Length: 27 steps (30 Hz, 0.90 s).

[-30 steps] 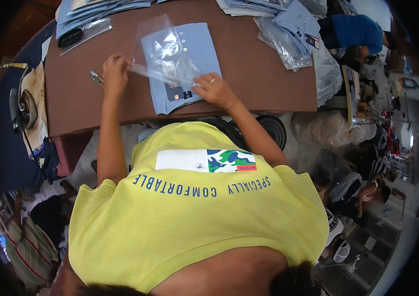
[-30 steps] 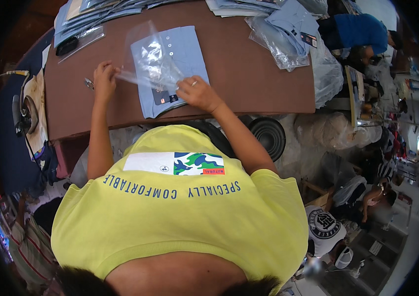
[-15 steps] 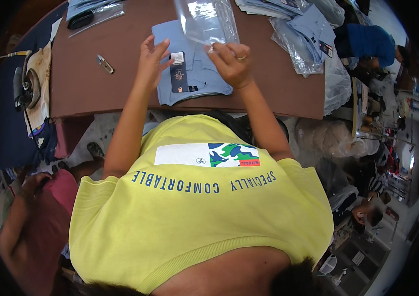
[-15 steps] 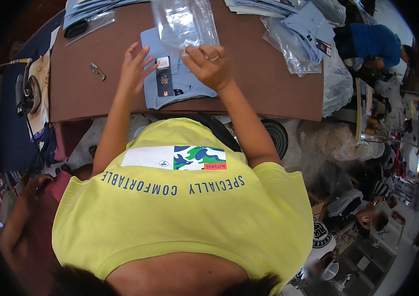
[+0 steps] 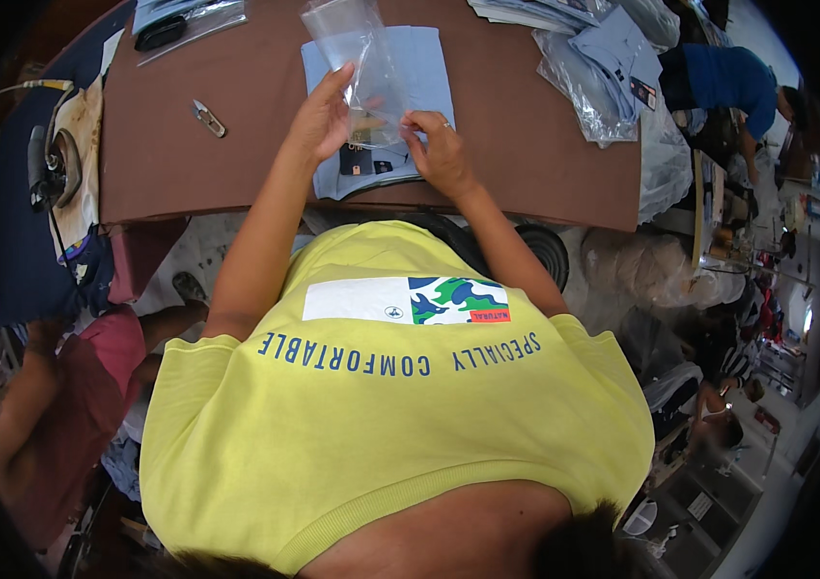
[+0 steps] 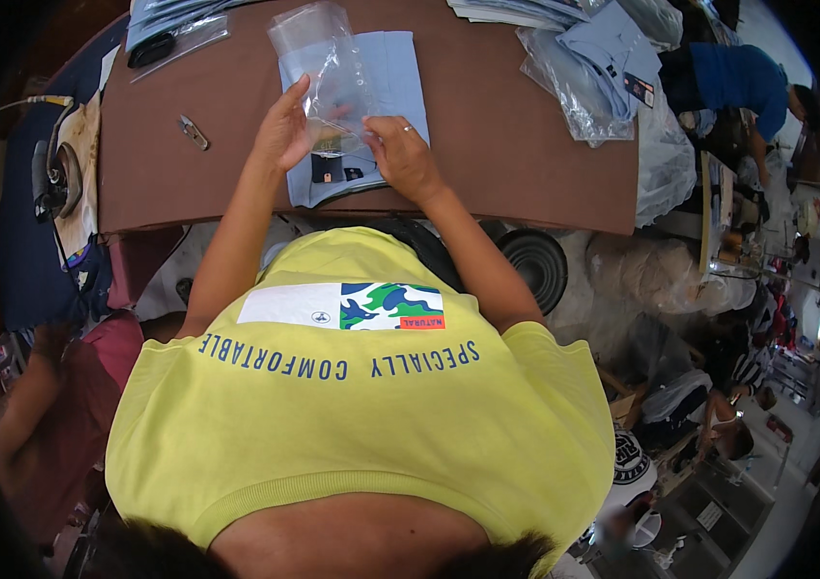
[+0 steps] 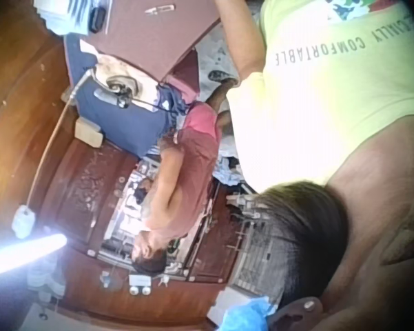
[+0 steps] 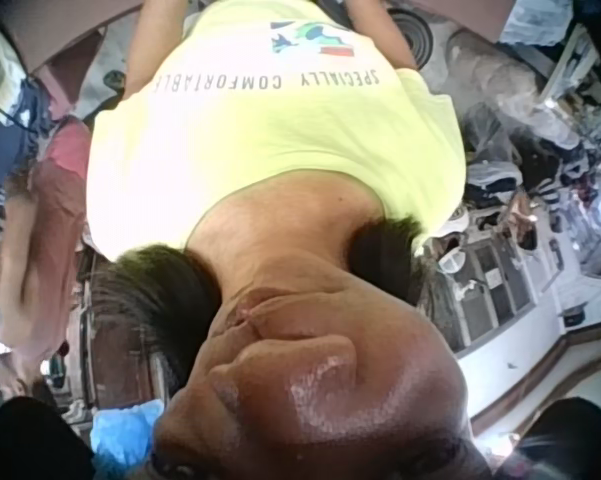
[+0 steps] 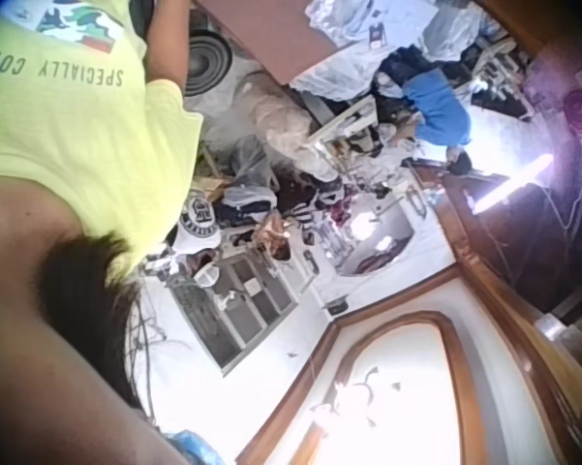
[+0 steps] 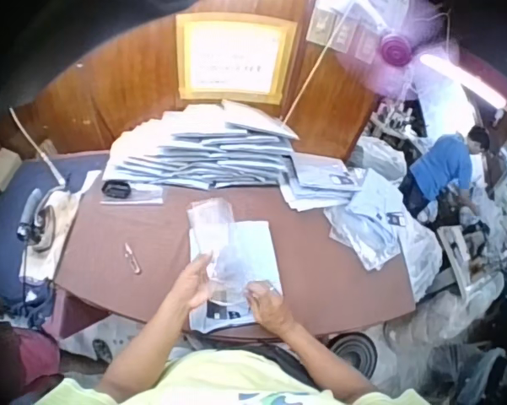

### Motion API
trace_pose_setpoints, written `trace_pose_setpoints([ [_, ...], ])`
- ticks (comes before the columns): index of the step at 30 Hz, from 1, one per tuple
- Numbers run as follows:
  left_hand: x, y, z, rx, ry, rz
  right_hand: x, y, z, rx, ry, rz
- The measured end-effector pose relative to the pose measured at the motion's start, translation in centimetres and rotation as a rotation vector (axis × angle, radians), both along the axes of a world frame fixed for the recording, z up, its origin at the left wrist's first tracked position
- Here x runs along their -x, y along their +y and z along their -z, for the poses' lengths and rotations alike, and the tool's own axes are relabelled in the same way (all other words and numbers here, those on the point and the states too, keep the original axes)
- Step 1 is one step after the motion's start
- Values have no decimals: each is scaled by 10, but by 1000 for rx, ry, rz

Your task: The person packages folded shirts into plastic bags. The person takes a folded shirt from a stack, places it into a clear plastic bag, seals the bag with adhesive tape, and places the packaged shirt onto a separate stack.

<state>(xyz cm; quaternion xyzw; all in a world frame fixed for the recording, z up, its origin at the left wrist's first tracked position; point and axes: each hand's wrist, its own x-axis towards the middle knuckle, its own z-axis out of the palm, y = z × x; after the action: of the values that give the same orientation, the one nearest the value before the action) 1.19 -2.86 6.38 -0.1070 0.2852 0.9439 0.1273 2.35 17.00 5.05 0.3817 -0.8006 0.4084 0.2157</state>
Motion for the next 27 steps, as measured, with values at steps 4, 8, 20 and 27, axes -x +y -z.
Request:
trace_pose_setpoints([
  [4, 3, -5, 8, 124, 15, -62, -4, -4, 2, -10, -71, 41],
  [8, 4, -24, 12, 506, 129, -196, -5, -3, -1, -138, 66, 113],
  [20, -21, -68, 24, 632, 92, -303, -18, -21, -4, 27, -711, 46],
  [27, -21, -70, 17, 469, 164, -364, 1, -17, 4, 535, -1285, -78],
])
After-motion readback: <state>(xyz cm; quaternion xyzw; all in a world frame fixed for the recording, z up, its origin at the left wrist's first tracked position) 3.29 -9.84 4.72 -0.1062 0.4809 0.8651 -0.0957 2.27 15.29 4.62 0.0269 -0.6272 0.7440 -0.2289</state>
